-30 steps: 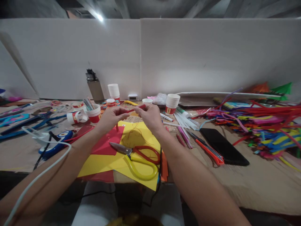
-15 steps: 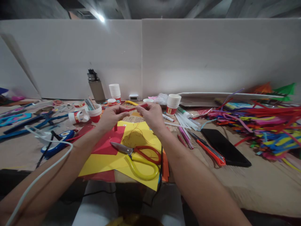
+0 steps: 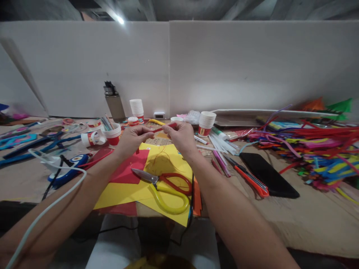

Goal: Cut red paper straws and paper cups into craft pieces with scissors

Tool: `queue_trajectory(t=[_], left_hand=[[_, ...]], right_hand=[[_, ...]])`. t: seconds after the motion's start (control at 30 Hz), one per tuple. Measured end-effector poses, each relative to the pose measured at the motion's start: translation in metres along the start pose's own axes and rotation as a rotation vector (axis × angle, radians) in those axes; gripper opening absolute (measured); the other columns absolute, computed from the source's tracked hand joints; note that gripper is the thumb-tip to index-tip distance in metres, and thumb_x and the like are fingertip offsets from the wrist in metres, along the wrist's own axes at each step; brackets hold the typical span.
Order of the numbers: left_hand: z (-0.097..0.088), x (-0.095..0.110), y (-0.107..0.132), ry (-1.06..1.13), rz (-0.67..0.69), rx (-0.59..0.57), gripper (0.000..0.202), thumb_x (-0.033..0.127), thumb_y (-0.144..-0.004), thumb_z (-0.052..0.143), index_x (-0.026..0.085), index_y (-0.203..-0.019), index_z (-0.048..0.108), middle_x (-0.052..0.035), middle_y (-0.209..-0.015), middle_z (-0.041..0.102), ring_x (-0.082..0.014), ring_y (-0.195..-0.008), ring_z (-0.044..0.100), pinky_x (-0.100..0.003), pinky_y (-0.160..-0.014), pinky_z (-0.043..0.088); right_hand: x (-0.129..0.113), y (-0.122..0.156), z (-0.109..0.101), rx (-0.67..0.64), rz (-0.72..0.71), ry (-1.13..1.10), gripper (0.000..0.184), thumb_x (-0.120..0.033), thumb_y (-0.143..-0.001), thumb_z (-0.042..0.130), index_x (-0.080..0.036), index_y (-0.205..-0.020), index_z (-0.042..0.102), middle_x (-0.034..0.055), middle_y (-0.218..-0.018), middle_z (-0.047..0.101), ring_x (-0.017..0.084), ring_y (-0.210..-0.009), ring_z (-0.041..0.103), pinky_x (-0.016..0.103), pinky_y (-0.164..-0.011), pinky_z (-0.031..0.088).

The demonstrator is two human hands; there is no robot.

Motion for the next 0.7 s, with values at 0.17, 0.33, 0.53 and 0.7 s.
queue_trajectory(t=[0.17, 0.33, 0.53, 0.7], left_hand=[[0.0008, -0.0017, -0.0017, 0.042, 0.009, -0.007, 0.017, 0.033, -0.071, 0.069, 0.017, -0.077, 0.071, -0.0036, -0.075, 0.069, -0.013, -0.072, 0.061, -0.026, -0.069, 0.047], [0.0029, -0.0006, -0.0012, 0.036, 0.042, -0.025, 0.02, 0.034, -0.074, 0.067, 0.016, -0.081, 0.072, -0.0047, -0.079, 0.07, -0.0146, -0.075, 0.062, -0.028, -0.071, 0.048], [0.0028, 0.0005, 0.0002, 0.001, 0.059, -0.004, 0.019, 0.034, -0.074, 0.066, 0.017, -0.076, 0.072, -0.0043, -0.075, 0.07, -0.0141, -0.073, 0.062, -0.027, -0.07, 0.047], [0.0029, 0.0017, 0.0005, 0.024, 0.04, -0.037, 0.019, 0.035, -0.074, 0.065, 0.016, -0.073, 0.071, -0.0035, -0.073, 0.069, -0.0141, -0.072, 0.061, -0.026, -0.069, 0.046]], right_hand=[[-0.0027, 0.0019, 0.0009, 0.007, 0.006, -0.007, 0.029, -0.043, -0.071, 0.069, -0.014, -0.069, 0.067, 0.0019, -0.059, 0.061, 0.01, -0.051, 0.051, 0.024, -0.051, 0.041], [-0.0028, 0.0027, 0.0016, 0.01, 0.018, -0.013, 0.029, -0.042, -0.071, 0.069, -0.014, -0.069, 0.067, 0.0017, -0.058, 0.061, 0.01, -0.051, 0.051, 0.024, -0.051, 0.041], [-0.001, 0.0017, 0.001, 0.014, 0.015, -0.018, 0.028, -0.042, -0.071, 0.069, -0.014, -0.07, 0.067, 0.0015, -0.057, 0.06, 0.01, -0.051, 0.051, 0.024, -0.051, 0.041], [-0.0026, 0.0026, 0.0016, 0.008, 0.027, -0.011, 0.027, -0.04, -0.071, 0.069, -0.013, -0.07, 0.067, 0.001, -0.056, 0.059, 0.01, -0.051, 0.051, 0.023, -0.051, 0.04]])
Point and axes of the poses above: each hand's wrist, its own y-axis away from the middle knuckle, its own z-axis out of the palm, x = y × z, the point moved 4 cm from there along -y, towards the middle knuckle
